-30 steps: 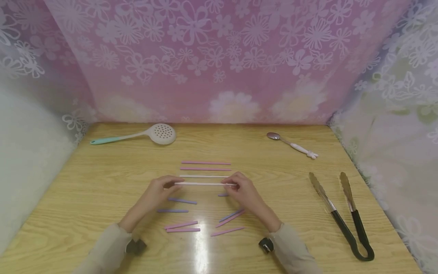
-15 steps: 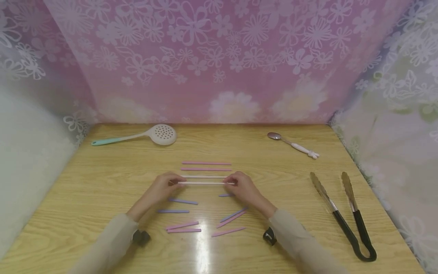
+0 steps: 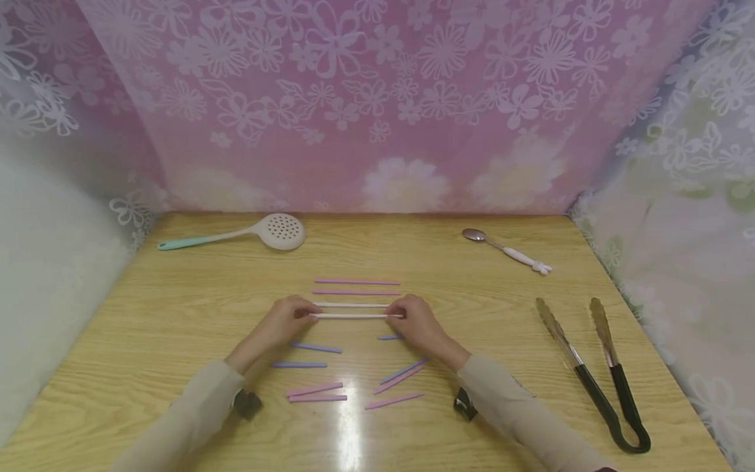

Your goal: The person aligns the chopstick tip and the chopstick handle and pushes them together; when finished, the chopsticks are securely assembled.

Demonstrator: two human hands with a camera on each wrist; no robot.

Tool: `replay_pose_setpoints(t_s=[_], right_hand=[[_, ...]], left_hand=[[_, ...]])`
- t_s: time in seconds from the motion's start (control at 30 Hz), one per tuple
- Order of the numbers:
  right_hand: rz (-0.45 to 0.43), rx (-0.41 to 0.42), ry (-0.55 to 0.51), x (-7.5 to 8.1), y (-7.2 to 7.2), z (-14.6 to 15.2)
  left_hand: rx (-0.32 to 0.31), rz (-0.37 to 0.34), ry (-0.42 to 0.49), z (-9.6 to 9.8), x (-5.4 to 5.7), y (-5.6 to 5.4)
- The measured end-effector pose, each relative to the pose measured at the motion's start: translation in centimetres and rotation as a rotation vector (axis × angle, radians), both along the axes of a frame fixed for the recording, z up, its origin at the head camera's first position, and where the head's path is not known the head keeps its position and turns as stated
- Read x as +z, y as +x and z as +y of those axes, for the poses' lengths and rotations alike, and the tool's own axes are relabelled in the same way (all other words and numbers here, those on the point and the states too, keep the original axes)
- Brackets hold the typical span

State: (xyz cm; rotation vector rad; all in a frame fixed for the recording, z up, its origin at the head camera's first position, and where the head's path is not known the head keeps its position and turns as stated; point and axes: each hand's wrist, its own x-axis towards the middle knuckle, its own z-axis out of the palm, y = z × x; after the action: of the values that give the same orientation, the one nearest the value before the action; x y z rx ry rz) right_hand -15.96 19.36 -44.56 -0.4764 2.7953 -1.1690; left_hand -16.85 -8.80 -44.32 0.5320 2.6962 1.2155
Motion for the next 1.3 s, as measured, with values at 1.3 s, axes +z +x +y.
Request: replay_pose_setpoints(t_s=[1.3], right_hand=[[-0.066,-0.031,-0.038,0.6,0.4,1.3]], left_hand=[[0.029,-0.011,0.036,-0.9,0.0,0.8]])
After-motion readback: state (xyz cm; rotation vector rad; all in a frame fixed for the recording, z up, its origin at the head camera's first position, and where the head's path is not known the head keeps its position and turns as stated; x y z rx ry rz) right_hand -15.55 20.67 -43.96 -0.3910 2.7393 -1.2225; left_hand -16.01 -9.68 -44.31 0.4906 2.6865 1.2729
